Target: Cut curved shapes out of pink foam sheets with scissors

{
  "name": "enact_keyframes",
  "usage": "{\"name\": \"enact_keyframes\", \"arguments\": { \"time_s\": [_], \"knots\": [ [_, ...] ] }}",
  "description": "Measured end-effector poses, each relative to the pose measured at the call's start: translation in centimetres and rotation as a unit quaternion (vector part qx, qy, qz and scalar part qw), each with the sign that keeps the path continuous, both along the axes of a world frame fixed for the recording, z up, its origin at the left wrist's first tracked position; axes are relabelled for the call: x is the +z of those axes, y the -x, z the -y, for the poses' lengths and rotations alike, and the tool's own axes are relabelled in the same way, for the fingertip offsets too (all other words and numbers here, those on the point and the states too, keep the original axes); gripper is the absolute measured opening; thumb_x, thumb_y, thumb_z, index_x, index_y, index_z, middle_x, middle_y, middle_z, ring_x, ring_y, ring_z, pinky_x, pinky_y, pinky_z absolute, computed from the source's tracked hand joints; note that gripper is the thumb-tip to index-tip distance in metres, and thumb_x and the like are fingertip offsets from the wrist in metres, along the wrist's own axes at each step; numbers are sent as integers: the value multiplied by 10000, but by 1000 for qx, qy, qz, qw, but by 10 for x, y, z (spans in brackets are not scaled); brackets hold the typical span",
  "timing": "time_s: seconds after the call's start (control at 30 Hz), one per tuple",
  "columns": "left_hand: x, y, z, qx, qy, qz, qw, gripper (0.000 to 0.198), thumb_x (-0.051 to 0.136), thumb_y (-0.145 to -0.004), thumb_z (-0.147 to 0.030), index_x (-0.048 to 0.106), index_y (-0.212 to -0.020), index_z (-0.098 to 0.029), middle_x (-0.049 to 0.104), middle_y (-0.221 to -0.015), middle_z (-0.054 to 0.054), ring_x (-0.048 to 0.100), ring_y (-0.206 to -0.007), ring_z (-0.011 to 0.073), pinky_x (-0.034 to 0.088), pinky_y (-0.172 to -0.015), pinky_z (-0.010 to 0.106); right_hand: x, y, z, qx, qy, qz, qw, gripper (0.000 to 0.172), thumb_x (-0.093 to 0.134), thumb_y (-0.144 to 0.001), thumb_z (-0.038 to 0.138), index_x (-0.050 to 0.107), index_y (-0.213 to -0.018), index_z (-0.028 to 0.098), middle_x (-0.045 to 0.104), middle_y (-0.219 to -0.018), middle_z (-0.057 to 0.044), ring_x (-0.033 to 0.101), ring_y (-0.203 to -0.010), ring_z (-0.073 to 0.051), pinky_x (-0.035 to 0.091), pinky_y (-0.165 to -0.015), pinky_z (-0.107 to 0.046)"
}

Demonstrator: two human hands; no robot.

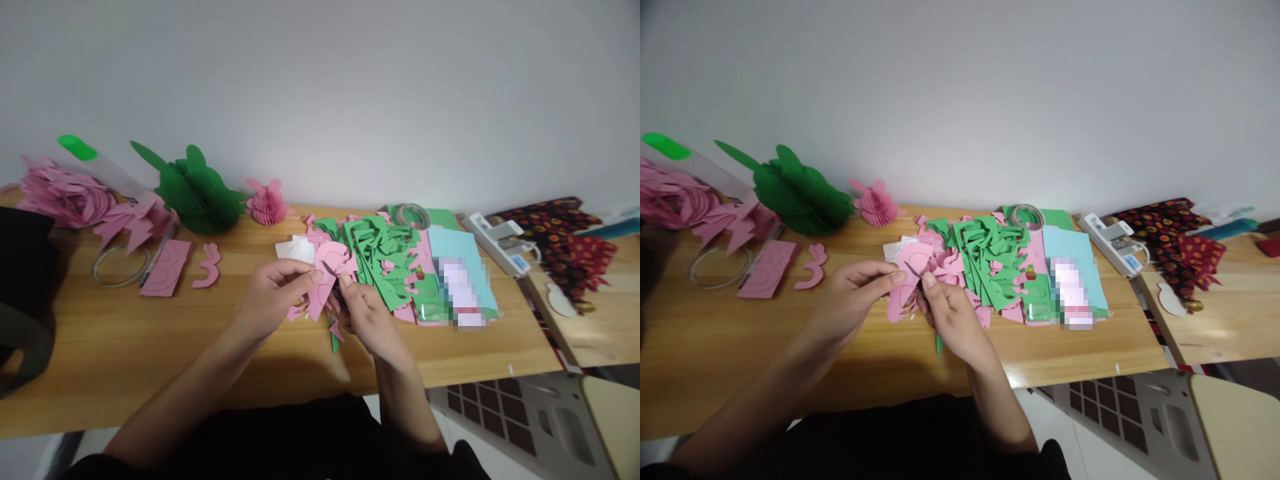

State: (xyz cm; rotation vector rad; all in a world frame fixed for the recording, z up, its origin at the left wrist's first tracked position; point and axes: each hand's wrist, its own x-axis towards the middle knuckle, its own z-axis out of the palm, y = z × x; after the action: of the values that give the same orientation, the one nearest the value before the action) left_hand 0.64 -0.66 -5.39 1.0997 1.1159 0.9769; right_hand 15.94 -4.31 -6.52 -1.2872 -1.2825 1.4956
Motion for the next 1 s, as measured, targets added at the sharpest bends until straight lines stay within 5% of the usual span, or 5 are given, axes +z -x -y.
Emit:
{"name": "enact_keyframes", "arguments": {
  "time_s": [1.0],
  "knots": [
    [3,4,-1,-29,18,-2,999,114,693,-683,-230,676,-584,-176,620,-524,-17,549,-499,115,446,-492,226,3,1,0,6,-29,61,998,596,272,-944,661,368,-549,224,301,-469,66,255,-415,-98,218,-424,-269]
  ]
}}
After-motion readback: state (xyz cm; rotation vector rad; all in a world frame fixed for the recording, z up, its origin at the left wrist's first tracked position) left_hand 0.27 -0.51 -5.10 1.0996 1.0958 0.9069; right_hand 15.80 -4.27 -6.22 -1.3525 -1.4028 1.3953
